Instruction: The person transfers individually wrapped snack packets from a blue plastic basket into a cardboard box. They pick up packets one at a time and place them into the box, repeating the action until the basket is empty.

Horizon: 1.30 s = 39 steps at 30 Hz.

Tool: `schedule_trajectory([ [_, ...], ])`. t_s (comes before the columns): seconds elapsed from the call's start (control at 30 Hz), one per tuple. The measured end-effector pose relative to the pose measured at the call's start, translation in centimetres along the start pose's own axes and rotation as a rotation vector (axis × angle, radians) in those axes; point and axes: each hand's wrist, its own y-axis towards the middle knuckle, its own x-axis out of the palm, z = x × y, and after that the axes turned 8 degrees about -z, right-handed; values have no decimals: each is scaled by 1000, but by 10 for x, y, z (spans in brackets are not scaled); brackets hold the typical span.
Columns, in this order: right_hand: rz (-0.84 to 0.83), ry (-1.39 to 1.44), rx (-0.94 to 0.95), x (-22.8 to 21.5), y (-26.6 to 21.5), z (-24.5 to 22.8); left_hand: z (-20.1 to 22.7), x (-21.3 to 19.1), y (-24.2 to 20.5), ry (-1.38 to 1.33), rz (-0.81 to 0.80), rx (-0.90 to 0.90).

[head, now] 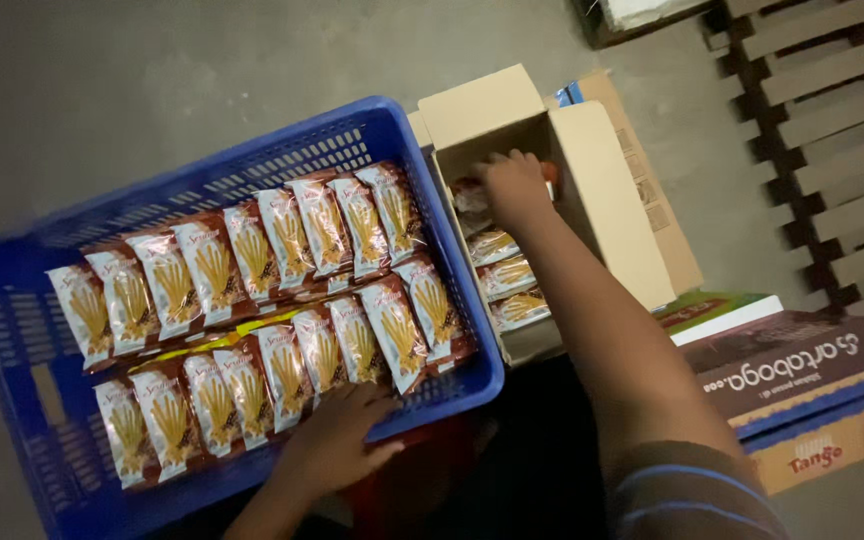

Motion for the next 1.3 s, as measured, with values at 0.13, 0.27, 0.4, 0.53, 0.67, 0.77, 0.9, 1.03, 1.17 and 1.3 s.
schedule_trajectory([
  [0.13,88,114,-79,26,22,5,-4,7,3,8,-8,-44],
  [0.27,307,227,-171,66,28,13,-12,17,1,-5,83,13],
  [0.4,301,341,-212,117,46,24,-8,13,0,-20,124,33],
  [0.53,304,464,-226,98,35,7,-17,24,2,28,98,84],
  [0.67,23,1053,377,71,26,-20,-14,26,1,34,118,0],
  [0.77,281,806,248,96,27,-17,-15,30,-1,24,98,-36],
  [0.9,351,413,33,106,23,-14,-19,30,2,44,85,22],
  [1.03,268,274,77,97,29,-23,-11,25,1,47,115,-4],
  [1.17,-3,229,149,104,42,-24,-8,21,-1,19,121,-15],
  [1.3,36,372,112,130,45,-24,-5,16,-1,6,108,0],
])
